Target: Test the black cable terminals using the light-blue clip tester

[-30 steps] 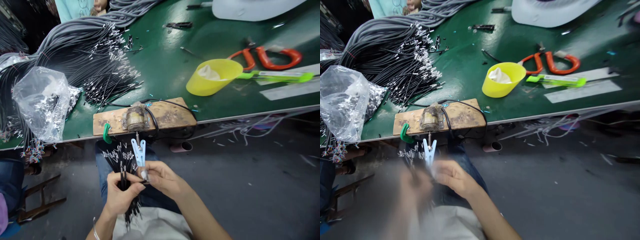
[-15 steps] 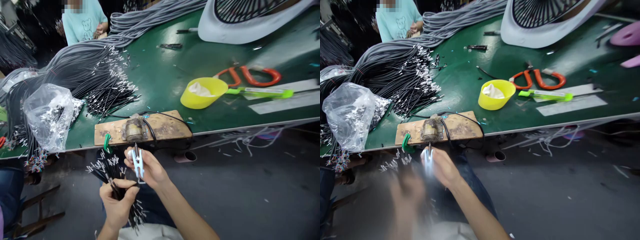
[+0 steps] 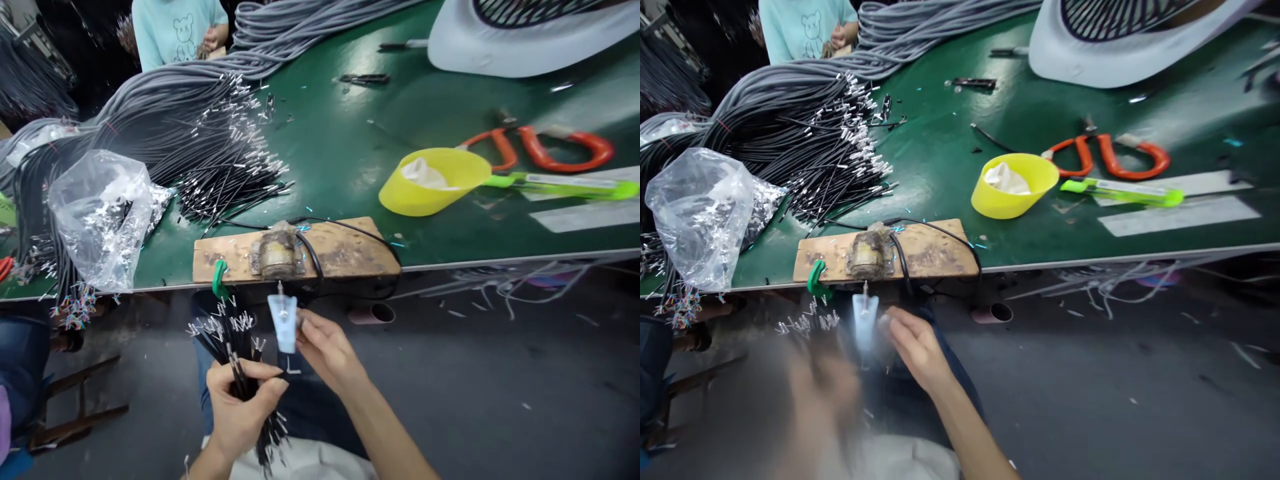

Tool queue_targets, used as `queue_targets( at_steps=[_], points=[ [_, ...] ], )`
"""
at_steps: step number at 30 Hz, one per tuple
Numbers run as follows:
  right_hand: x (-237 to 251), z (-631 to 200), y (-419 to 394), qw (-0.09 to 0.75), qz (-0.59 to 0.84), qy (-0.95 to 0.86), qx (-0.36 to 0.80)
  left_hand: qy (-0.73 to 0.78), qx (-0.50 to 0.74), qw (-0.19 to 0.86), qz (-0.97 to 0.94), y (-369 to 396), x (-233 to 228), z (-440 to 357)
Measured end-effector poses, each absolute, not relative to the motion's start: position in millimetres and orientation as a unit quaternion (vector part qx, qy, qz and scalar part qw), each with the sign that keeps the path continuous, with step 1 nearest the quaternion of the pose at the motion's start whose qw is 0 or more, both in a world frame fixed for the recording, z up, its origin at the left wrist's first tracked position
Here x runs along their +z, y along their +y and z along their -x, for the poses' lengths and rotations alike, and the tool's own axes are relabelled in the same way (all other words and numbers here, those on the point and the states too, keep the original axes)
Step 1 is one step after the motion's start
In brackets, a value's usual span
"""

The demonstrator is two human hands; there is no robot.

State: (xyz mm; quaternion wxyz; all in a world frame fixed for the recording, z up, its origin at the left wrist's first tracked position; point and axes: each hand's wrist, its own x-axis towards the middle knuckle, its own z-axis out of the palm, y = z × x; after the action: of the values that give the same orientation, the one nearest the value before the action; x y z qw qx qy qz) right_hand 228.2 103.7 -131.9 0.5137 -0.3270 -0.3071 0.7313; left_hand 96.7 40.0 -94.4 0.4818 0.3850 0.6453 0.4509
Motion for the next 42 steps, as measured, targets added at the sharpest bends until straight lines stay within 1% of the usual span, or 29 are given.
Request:
queue_targets(
  at_steps=[2,4,5,7,9,10,12,15,21,25,27,31,33,35,40,42],
  points=[
    [-126,-235,93,0.54,0.366,-0.41,0.637,0.654,0.425,0.498,-0.38,39,-94,-97],
    [-115,-239,84,0.554,0.378,-0.532,0.517,0.671,0.415,0.479,-0.384,36,-91,-101],
    [-109,-239,81,0.546,0.377,-0.591,0.458,0.679,0.411,0.462,-0.396,35,-89,-103],
    [-98,-236,77,0.496,0.372,-0.687,0.379,0.679,0.397,0.441,-0.432,33,-85,-107],
    [-94,-231,75,0.449,0.362,-0.737,0.352,0.669,0.382,0.441,-0.461,32,-83,-110],
    [-93,-229,75,0.445,0.353,-0.746,0.347,0.666,0.375,0.446,-0.466,32,-83,-111],
    [-95,-226,74,0.473,0.337,-0.741,0.338,0.67,0.363,0.455,-0.461,31,-85,-110],
    [-101,-226,73,0.51,0.34,-0.702,0.362,0.687,0.359,0.46,-0.433,32,-88,-109],
    [-111,-225,71,0.52,0.348,-0.602,0.496,0.683,0.41,0.446,-0.407,32,-88,-110],
    [-115,-222,74,0.523,0.365,-0.558,0.531,0.678,0.433,0.471,-0.361,29,-90,-111],
    [-116,-220,73,0.527,0.37,-0.567,0.514,0.679,0.441,0.472,-0.349,28,-91,-113],
    [-113,-212,66,0.569,0.416,-0.605,0.371,0.687,0.465,0.455,-0.324,24,-95,-117],
    [-112,-208,62,0.587,0.424,-0.601,0.338,0.675,0.484,0.472,-0.294,22,-97,-119],
    [-113,-207,60,0.588,0.413,-0.583,0.379,0.658,0.496,0.497,-0.271,21,-101,-121],
    [-123,-215,64,0.516,0.351,-0.501,0.6,0.607,0.495,0.582,-0.217,23,-105,-120],
    [-126,-219,66,0.504,0.338,-0.494,0.623,0.599,0.487,0.599,-0.213,24,-104,-118]
  ],
)
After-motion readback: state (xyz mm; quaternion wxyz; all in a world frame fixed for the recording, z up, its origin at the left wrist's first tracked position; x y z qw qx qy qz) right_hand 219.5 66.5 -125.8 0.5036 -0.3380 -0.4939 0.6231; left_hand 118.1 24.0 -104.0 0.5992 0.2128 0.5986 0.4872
